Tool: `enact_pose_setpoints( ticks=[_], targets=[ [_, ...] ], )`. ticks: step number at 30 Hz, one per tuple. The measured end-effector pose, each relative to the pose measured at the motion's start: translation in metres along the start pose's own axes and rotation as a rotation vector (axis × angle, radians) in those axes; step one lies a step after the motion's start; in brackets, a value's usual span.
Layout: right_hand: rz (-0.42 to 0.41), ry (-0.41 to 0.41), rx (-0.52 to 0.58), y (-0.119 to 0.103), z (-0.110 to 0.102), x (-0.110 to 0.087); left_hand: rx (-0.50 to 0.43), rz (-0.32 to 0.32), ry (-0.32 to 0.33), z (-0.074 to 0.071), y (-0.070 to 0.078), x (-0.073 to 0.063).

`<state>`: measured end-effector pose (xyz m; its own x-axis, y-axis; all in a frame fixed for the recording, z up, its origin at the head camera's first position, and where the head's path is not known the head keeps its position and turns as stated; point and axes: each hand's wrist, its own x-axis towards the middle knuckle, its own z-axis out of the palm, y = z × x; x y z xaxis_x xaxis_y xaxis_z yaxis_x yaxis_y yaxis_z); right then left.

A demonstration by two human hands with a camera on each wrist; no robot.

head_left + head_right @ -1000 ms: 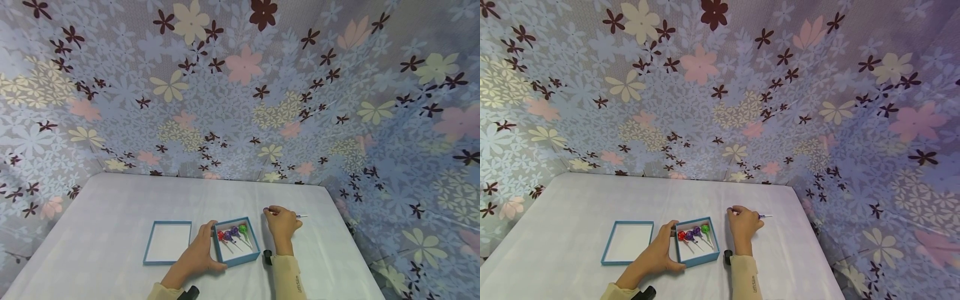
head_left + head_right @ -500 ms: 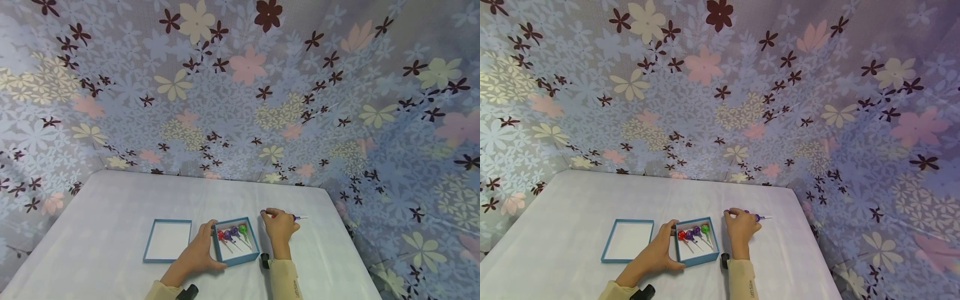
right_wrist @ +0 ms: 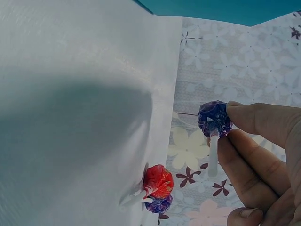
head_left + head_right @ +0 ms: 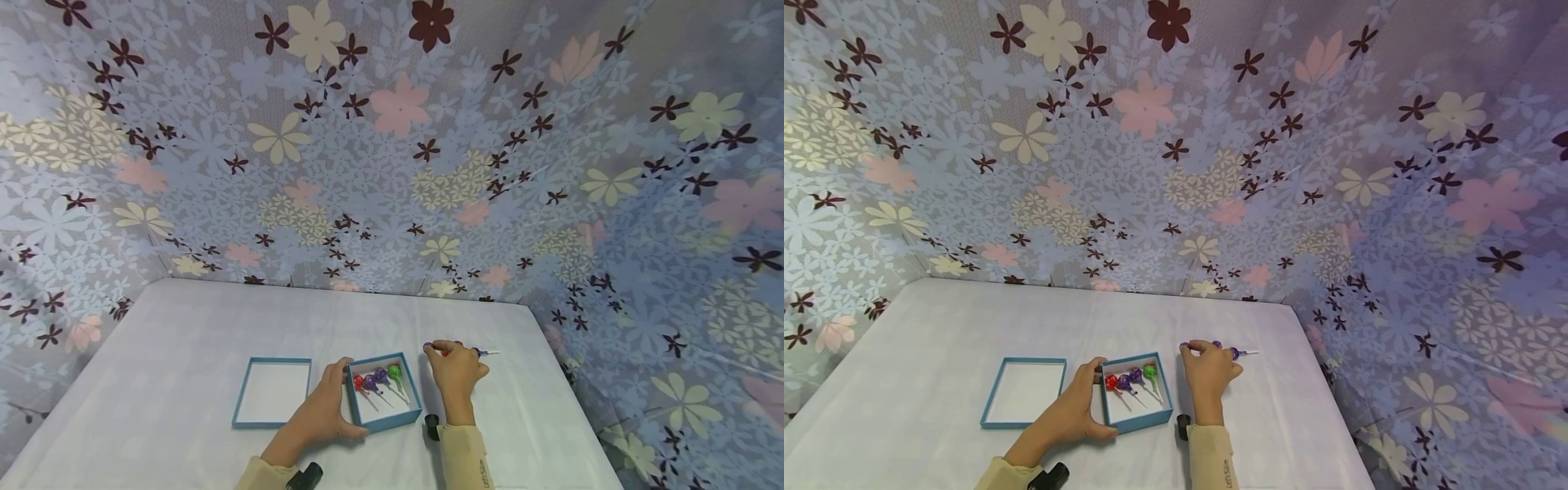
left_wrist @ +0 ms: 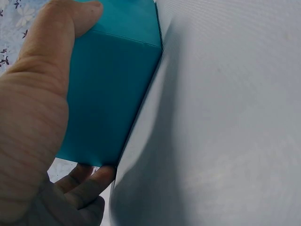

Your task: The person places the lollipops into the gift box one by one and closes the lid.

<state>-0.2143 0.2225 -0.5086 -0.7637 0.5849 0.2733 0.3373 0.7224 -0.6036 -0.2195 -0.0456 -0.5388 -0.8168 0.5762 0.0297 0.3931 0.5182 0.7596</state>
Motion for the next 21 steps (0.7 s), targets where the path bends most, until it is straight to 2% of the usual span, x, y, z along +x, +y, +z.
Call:
enact_pose_setpoints(
  ticks=[11, 17, 21],
  targets=[
    [-0.01, 0.004, 0.0, -0.006, -0.004, -0.005, 0.001, -0.006, -0.018, 0.002, -0.002, 0.0],
    [-0.029, 0.015, 0.047, -0.012, -0.006, -0.006, -0.012, 0.015, 0.0, 0.0, -0.001, 0.002],
    [-0.028, 0.014, 0.048, -0.017, -0.008, -0.009, -0.021, 0.006, -0.003, 0.002, -0.002, 0.002]
  ],
)
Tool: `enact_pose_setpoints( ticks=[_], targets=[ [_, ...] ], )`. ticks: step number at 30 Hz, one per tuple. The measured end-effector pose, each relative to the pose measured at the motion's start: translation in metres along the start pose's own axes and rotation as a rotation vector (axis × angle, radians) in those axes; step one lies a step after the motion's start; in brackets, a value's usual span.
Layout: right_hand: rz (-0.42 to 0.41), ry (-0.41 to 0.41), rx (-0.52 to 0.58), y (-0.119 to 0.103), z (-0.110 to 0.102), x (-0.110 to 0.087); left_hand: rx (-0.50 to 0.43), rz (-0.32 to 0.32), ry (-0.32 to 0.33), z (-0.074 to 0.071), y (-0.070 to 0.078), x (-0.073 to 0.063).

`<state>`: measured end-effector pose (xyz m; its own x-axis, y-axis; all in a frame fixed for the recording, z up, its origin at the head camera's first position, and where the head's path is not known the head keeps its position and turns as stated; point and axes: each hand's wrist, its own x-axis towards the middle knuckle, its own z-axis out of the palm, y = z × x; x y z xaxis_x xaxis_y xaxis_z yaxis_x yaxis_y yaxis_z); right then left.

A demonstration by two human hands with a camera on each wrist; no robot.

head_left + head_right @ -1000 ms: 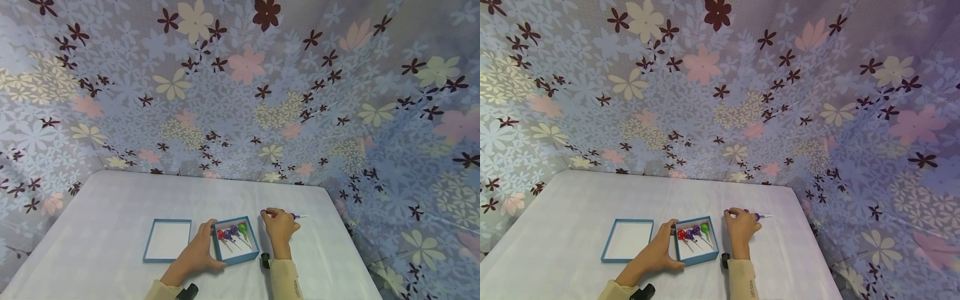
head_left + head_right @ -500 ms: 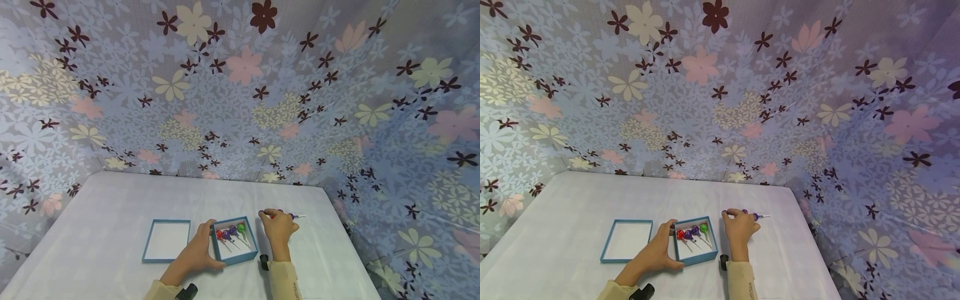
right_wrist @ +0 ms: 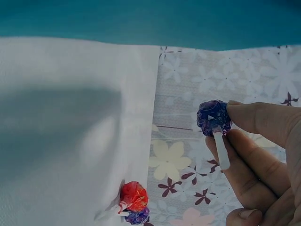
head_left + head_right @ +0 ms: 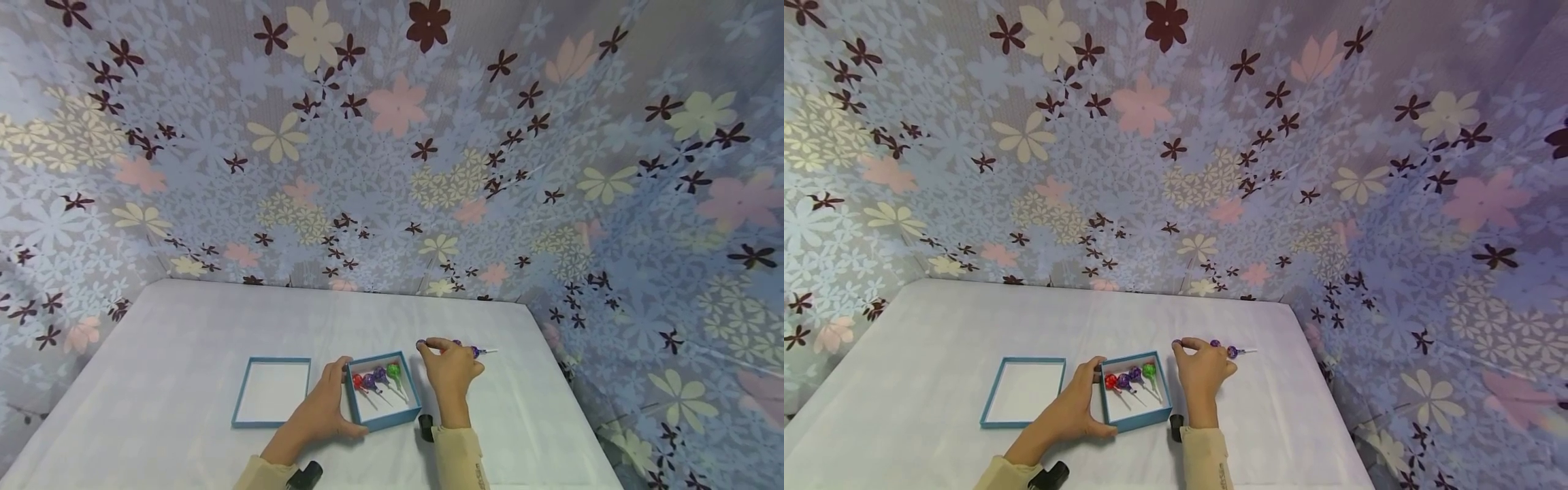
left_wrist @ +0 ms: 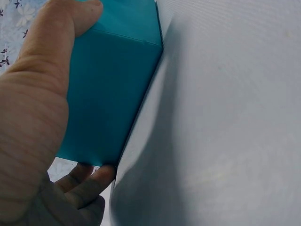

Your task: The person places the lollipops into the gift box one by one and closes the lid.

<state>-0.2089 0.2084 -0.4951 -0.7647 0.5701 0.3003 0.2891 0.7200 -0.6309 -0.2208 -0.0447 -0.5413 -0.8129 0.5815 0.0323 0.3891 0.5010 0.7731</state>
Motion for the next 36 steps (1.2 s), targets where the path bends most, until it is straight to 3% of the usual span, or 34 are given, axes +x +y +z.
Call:
enact_pose_setpoints(
  ticks=[12, 17, 24, 36],
  targets=[
    [0.039, 0.04, 0.067, -0.017, -0.001, -0.014, 0.019, -0.011, 0.007, 0.0, -0.001, -0.001],
    [0.013, 0.065, 0.098, -0.026, -0.003, -0.021, 0.009, -0.009, 0.002, -0.001, 0.002, -0.001],
    [0.042, 0.054, 0.126, -0.03, -0.003, -0.034, 0.013, 0.008, 0.002, 0.0, 0.001, -0.002],
    [-0.008, 0.056, 0.169, -0.04, 0.005, -0.044, 0.018, 0.028, 0.02, 0.0, -0.001, -0.002]
  ],
)
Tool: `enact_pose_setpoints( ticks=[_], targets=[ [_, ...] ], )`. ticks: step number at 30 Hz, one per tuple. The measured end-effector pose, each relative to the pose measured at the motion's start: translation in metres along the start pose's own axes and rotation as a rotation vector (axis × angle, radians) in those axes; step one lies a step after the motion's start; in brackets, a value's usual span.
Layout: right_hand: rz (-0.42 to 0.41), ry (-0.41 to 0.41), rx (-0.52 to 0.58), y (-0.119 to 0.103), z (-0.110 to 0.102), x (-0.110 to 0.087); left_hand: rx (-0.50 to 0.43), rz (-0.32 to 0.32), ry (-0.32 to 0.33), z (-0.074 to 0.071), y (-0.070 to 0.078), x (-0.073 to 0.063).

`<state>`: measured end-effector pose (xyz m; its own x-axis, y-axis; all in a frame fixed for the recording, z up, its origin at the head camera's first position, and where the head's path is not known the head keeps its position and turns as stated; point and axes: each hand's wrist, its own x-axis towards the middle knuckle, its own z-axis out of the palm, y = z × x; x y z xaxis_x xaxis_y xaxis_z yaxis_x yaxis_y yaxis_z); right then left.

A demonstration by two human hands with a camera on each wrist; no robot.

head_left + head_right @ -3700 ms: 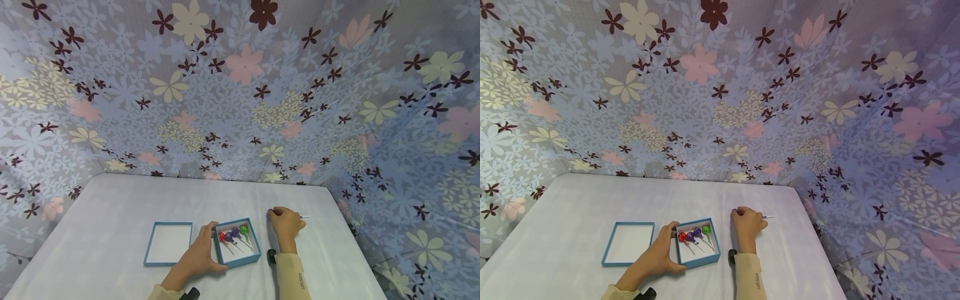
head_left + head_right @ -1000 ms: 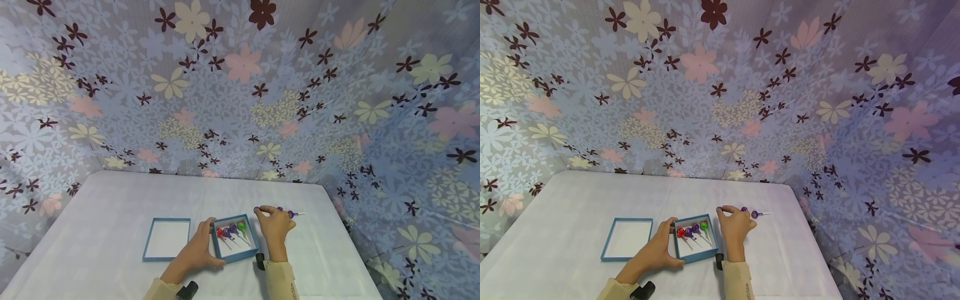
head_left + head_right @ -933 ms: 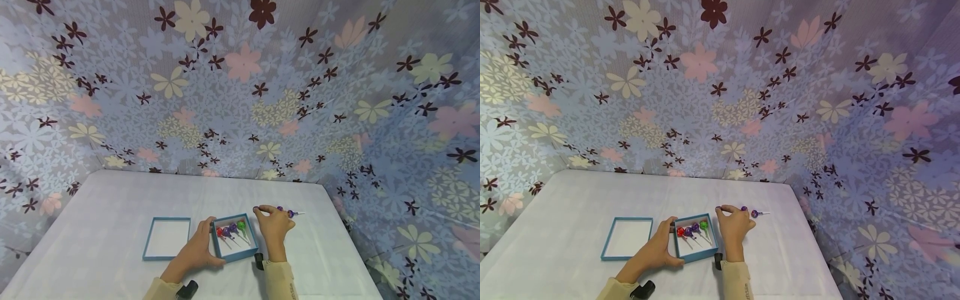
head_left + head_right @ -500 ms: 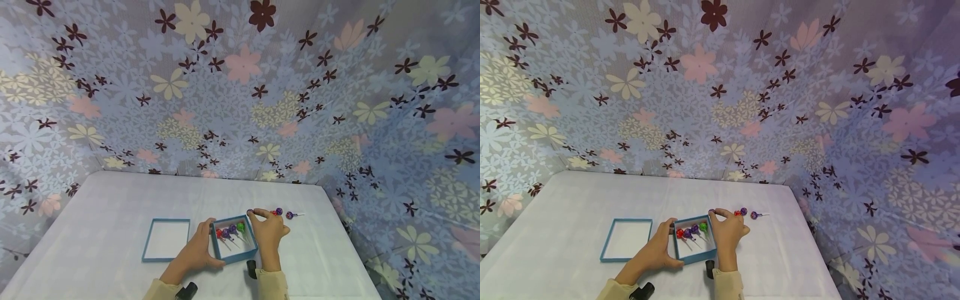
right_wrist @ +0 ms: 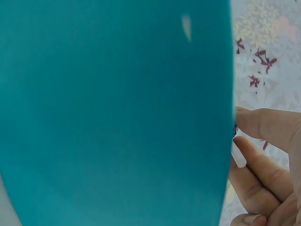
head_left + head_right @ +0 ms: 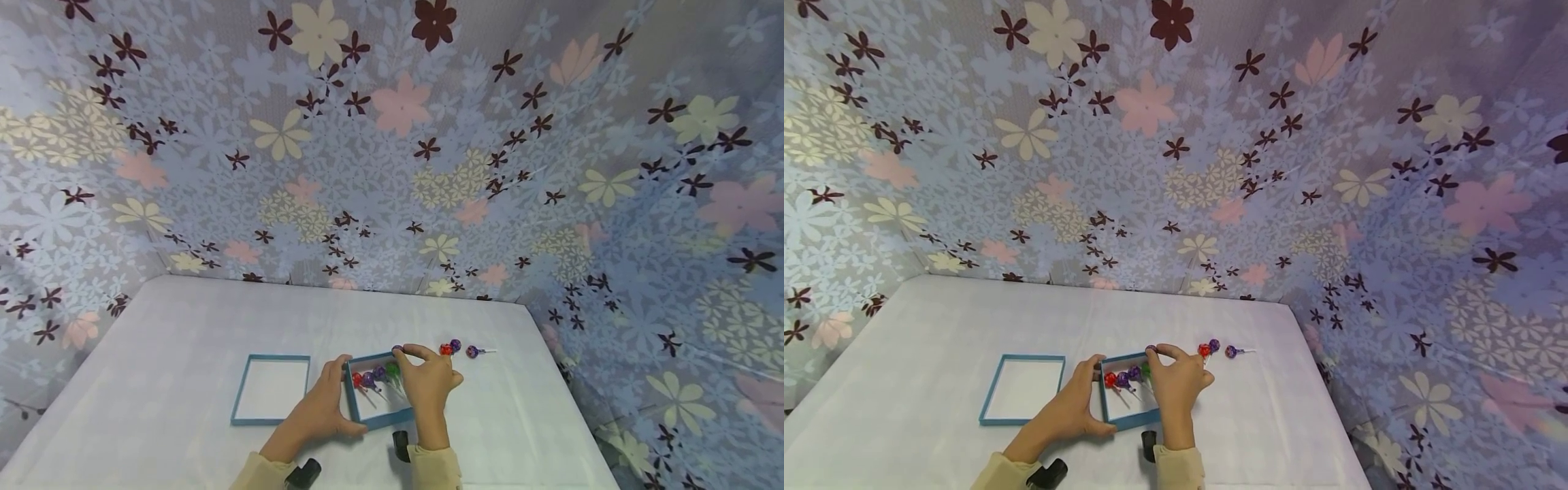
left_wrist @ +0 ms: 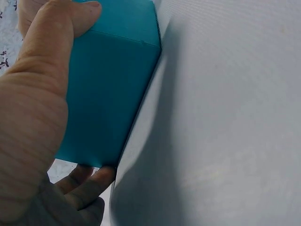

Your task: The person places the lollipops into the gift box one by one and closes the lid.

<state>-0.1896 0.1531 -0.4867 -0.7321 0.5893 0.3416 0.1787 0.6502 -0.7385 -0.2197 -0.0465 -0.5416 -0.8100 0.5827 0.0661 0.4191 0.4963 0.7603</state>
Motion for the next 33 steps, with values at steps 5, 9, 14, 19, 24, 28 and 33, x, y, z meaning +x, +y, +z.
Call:
enact_pose_setpoints(
  ticks=[5, 9, 14, 19, 24, 28, 33],
  targets=[
    [-0.02, -0.015, -0.023, -0.004, 0.006, -0.003, 0.005, 0.015, 0.007, -0.003, -0.001, 0.003],
    [-0.051, -0.002, -0.096, -0.004, 0.01, -0.006, 0.005, 0.021, 0.015, -0.003, -0.001, 0.003],
    [-0.117, 0.035, -0.163, -0.001, 0.013, -0.011, -0.001, 0.026, 0.017, -0.002, -0.001, 0.003],
    [-0.136, 0.04, -0.211, 0.004, 0.017, -0.016, 0.009, 0.019, 0.013, 0.0, -0.002, 0.002],
    [-0.148, 0.025, -0.234, 0.005, 0.019, -0.018, 0.009, 0.024, 0.017, 0.0, -0.002, 0.0],
    [-0.156, 0.022, -0.24, 0.005, 0.018, -0.019, -0.003, 0.027, 0.016, 0.0, -0.001, 0.0],
    [-0.163, 0.02, -0.254, 0.005, 0.018, -0.02, 0.001, 0.007, 0.009, 0.0, 0.0, 0.0]
  ],
)
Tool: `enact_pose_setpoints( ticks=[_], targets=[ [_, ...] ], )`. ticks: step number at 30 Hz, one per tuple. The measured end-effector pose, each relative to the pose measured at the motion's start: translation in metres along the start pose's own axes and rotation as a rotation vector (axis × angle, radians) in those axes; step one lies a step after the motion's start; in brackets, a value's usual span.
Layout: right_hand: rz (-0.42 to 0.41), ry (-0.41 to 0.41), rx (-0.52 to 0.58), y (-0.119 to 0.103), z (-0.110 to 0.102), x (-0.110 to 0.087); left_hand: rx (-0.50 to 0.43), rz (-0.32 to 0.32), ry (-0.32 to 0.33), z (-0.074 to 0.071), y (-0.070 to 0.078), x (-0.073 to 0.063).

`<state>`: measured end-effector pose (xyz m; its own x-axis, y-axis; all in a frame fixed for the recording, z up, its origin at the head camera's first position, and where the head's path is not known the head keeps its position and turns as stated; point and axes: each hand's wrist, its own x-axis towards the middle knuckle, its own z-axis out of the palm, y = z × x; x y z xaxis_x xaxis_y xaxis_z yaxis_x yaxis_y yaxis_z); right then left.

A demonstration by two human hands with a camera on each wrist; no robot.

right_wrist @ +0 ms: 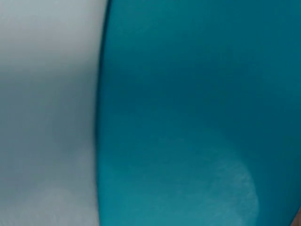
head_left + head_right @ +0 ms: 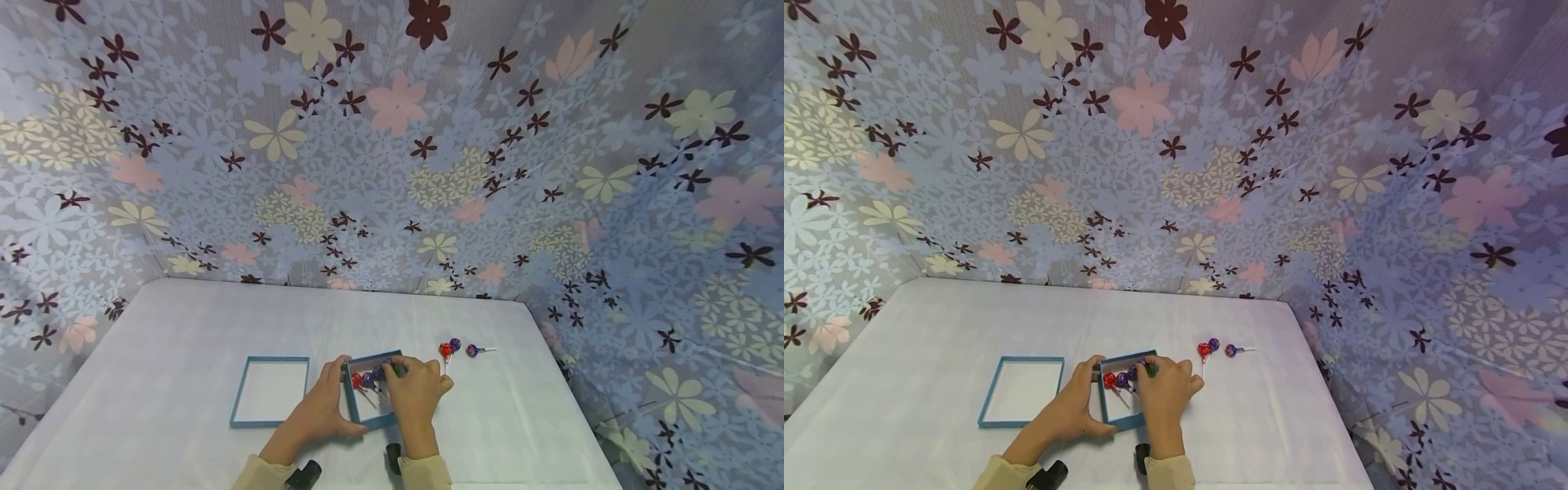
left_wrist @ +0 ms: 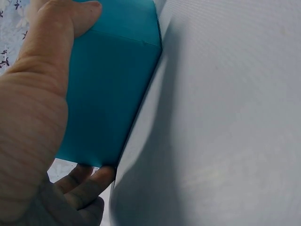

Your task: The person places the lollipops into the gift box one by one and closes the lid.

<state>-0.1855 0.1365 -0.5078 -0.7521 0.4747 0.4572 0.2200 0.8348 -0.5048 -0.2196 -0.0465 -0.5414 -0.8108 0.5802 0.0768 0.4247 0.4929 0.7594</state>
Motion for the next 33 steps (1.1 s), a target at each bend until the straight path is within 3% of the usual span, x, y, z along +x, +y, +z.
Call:
enact_pose_setpoints(
  ticks=[13, 33],
  targets=[
    [-0.002, -0.069, -0.09, 0.0026, 0.0058, -0.002, -0.001, 0.01, 0.003, 0.0033, -0.0018, 0.0001],
    [-0.056, -0.078, -0.153, 0.0019, 0.0076, -0.0012, -0.008, 0.015, 0.014, 0.0028, -0.0031, 0.0007]
  ],
)
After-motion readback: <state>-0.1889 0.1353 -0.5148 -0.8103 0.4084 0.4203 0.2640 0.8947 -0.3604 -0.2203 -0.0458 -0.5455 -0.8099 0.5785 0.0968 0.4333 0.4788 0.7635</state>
